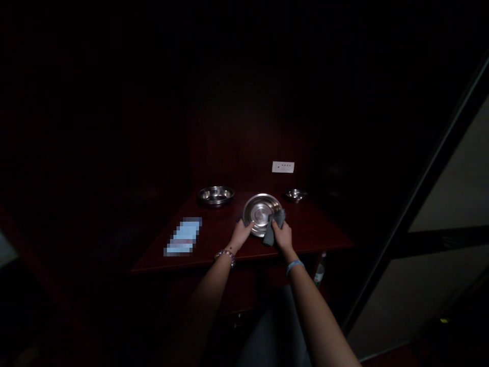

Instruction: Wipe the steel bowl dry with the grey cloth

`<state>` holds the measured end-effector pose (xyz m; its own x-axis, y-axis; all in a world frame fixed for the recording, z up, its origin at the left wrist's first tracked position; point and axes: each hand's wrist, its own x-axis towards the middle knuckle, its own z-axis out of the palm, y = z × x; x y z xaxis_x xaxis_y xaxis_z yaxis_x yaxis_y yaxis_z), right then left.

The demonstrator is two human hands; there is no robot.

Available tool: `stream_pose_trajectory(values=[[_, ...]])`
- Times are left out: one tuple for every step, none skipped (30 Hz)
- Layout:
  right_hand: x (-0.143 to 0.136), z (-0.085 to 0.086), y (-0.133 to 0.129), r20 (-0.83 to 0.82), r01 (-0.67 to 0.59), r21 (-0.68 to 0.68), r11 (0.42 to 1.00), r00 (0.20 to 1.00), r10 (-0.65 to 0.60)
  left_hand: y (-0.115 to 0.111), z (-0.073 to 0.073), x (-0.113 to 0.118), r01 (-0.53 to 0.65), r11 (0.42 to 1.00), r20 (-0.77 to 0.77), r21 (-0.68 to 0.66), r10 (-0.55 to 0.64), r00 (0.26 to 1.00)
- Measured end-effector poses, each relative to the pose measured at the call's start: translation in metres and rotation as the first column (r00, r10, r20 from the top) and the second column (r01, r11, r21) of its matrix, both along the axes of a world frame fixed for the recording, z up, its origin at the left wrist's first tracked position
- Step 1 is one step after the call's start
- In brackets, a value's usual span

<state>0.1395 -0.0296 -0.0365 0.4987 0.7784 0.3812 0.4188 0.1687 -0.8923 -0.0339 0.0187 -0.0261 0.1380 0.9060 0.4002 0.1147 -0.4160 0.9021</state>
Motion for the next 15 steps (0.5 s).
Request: stream_pose_trajectory(values=[[-0.0004,0.0006,-0.0004,0.000,-0.003,-0.003,1.000,1.000,0.003,0.0000,0.0002,0.0002,0.003,1.000,0.019,-0.009,-0.003,1.000],[-0.0008,0.0013,-0.0008,0.001,-0.003,-0.006,1.000,1.000,0.003,-0.0001,0.0004,0.0004,0.009,1.000,0.037,-0.013,-0.008,0.999],[-0.0011,0.0019,-0.0013,0.004,-0.001,-0.011,1.000,1.000,0.001,-0.0004,0.0006,0.0005,0.015,1.000,0.052,-0.015,-0.014,0.999],[-0.0012,0.0024,-0.0018,0.006,0.002,-0.015,1.000,1.000,-0.002,-0.0009,0.0008,0.0007,0.020,1.000,0.060,-0.016,-0.019,0.998],[-0.0013,0.0029,-0.0024,0.007,0.004,-0.018,1.000,1.000,-0.003,-0.0013,0.0011,0.0008,0.022,1.000,0.063,-0.020,-0.020,0.998],[-0.0014,0.0032,-0.0028,0.006,0.005,-0.019,1.000,1.000,-0.004,-0.0017,0.0014,0.0008,0.019,0.999,0.061,-0.027,-0.017,0.998],[-0.0016,0.0035,-0.0033,0.004,0.005,-0.019,1.000,1.000,-0.005,-0.0020,0.0018,0.0007,0.016,0.999,0.055,-0.032,-0.015,0.998],[-0.0018,0.0037,-0.0037,0.001,0.006,-0.017,1.000,1.000,-0.006,-0.0020,0.0022,0.0005,0.014,0.999,0.046,-0.034,-0.013,0.999],[-0.0021,0.0040,-0.0040,-0.002,0.008,-0.014,1.000,1.000,-0.008,-0.0019,0.0026,0.0004,0.013,0.999,0.037,-0.033,-0.012,0.999],[-0.0024,0.0043,-0.0044,-0.003,0.011,-0.012,1.000,1.000,-0.011,-0.0016,0.0030,0.0002,0.013,1.000,0.031,-0.028,-0.012,0.999],[-0.0029,0.0047,-0.0047,-0.002,0.014,-0.012,1.000,1.000,-0.014,-0.0011,0.0032,0.0000,0.014,1.000,0.028,-0.022,-0.013,1.000],[-0.0032,0.0051,-0.0050,-0.001,0.016,-0.013,1.000,1.000,-0.016,-0.0006,0.0032,-0.0002,0.015,1.000,0.028,-0.017,-0.015,0.999],[-0.0036,0.0055,-0.0053,0.000,0.014,-0.015,1.000,1.000,-0.014,-0.0001,0.0031,-0.0003,0.017,1.000,0.028,-0.013,-0.016,0.999],[-0.0038,0.0058,-0.0055,0.000,0.010,-0.015,1.000,1.000,-0.010,0.0003,0.0028,-0.0003,0.017,1.000,0.029,-0.012,-0.017,0.999],[-0.0038,0.0060,-0.0056,0.000,0.004,-0.014,1.000,1.000,-0.004,0.0005,0.0025,-0.0003,0.018,1.000,0.028,-0.011,-0.017,0.999]])
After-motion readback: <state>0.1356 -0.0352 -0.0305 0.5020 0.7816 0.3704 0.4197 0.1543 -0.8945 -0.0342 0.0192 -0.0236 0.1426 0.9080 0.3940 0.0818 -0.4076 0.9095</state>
